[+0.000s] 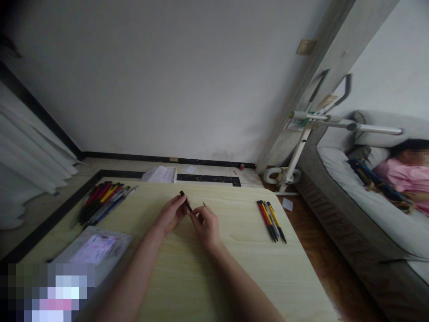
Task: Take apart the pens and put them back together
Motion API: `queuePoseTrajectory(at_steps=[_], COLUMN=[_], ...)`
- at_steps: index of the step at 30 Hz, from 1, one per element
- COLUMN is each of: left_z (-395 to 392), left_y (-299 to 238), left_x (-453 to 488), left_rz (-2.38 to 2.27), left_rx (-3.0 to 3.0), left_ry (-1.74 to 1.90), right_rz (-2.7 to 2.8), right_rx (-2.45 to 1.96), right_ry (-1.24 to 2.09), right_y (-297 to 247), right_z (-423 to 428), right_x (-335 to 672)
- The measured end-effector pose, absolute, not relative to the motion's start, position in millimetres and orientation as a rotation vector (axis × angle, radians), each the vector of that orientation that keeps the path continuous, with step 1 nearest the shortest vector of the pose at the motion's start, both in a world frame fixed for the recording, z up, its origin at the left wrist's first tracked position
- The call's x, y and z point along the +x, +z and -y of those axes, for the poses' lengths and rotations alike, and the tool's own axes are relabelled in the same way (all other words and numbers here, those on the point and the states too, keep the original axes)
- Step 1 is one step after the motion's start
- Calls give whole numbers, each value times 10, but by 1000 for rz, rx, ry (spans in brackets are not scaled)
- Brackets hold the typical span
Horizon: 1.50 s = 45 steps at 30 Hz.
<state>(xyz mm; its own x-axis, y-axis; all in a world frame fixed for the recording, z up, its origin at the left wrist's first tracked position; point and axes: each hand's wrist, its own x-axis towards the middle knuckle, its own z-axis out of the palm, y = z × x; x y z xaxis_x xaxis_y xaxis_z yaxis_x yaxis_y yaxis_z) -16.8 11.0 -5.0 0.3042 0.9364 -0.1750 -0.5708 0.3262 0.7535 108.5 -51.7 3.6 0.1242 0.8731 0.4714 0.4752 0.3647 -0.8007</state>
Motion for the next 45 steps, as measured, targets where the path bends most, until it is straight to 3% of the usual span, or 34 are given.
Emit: queuePoseTrajectory(at_steps=[45], left_z=[-61], left_y=[17], left_x=[-179], left_rz=[-677], left_rx=[724], left_ry=[1041], right_rz=[1552], right_rx=[-1247], right_ry=[447], right_y=[-9], right_z=[534], right_x=[1054])
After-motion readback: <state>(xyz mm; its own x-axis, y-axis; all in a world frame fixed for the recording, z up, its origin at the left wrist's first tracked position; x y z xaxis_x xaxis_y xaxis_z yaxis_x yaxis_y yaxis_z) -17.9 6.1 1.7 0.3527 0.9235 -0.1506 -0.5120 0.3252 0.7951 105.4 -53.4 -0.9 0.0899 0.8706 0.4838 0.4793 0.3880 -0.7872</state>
